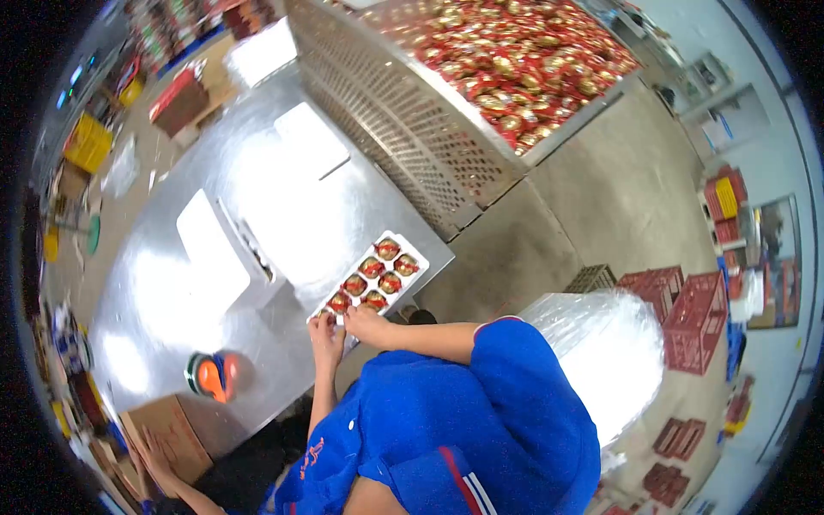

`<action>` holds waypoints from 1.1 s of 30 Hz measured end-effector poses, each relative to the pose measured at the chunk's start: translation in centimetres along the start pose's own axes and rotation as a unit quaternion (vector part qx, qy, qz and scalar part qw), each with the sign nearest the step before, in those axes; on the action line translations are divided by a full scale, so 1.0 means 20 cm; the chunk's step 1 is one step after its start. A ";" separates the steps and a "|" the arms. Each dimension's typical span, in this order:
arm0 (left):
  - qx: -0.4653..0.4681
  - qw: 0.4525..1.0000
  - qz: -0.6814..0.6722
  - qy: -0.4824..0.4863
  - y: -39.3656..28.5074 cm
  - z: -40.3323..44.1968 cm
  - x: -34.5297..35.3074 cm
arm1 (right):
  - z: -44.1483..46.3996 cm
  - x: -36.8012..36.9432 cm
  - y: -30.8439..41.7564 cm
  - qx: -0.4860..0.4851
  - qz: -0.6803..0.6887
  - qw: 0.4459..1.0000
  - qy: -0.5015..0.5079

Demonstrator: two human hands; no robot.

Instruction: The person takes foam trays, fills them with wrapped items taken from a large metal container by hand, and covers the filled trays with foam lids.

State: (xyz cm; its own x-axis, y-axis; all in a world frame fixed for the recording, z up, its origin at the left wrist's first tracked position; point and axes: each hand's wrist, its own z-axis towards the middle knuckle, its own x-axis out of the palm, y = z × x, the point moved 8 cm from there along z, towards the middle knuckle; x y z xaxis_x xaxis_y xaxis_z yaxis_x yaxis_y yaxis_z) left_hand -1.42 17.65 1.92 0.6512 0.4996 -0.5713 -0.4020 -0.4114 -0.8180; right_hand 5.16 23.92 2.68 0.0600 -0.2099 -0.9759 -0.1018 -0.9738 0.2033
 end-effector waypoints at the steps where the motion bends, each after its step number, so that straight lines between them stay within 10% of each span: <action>1: -0.009 1.000 0.001 0.002 0.00 0.01 0.00 | 0.01 -0.01 -0.02 0.022 0.007 1.000 -0.001; 6: -0.020 0.998 0.054 0.034 -0.01 0.04 -0.01 | 0.05 0.03 -0.03 0.035 0.079 0.996 -0.019; 9: 0.022 0.995 0.087 0.040 0.04 0.06 -0.02 | -0.02 -0.13 -0.01 -0.081 0.169 0.937 0.294; 12: -0.010 0.984 0.062 0.166 0.12 0.10 0.00 | -0.27 -1.17 -0.13 -0.283 0.496 0.806 0.157; 15: -0.078 0.967 -0.120 0.211 -0.34 0.19 -0.16 | -0.56 -1.81 -0.92 -0.069 0.549 0.828 -0.092; 18: 0.057 0.976 -0.170 0.123 -1.08 0.48 -0.26 | -0.74 -2.15 -1.77 0.111 0.045 0.949 -0.292; 21: 0.221 0.955 -0.164 0.109 -1.75 0.77 -0.08 | -0.74 -1.80 -2.48 0.197 -0.090 0.956 -0.200; 25: 0.493 0.857 0.132 0.077 -2.55 1.21 0.60 | -0.77 -1.88 -2.38 0.220 -0.139 0.947 -0.187; 30: 0.365 0.873 0.301 0.115 -2.39 1.64 0.96 | -1.01 -1.99 -2.43 0.365 0.158 0.844 -0.359; 33: 0.296 0.912 0.271 0.083 -2.36 1.66 0.81 | -1.06 -1.87 -2.60 0.197 0.536 0.672 -0.471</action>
State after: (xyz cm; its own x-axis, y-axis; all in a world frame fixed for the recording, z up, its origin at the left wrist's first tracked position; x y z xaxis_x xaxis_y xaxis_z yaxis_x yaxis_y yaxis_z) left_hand 6.72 70.46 28.95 0.3220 0.2025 -0.9248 -0.9391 -0.0552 -0.3391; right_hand 29.26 80.54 30.37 -0.8938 -0.4445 0.0598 0.1492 -0.1689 0.9743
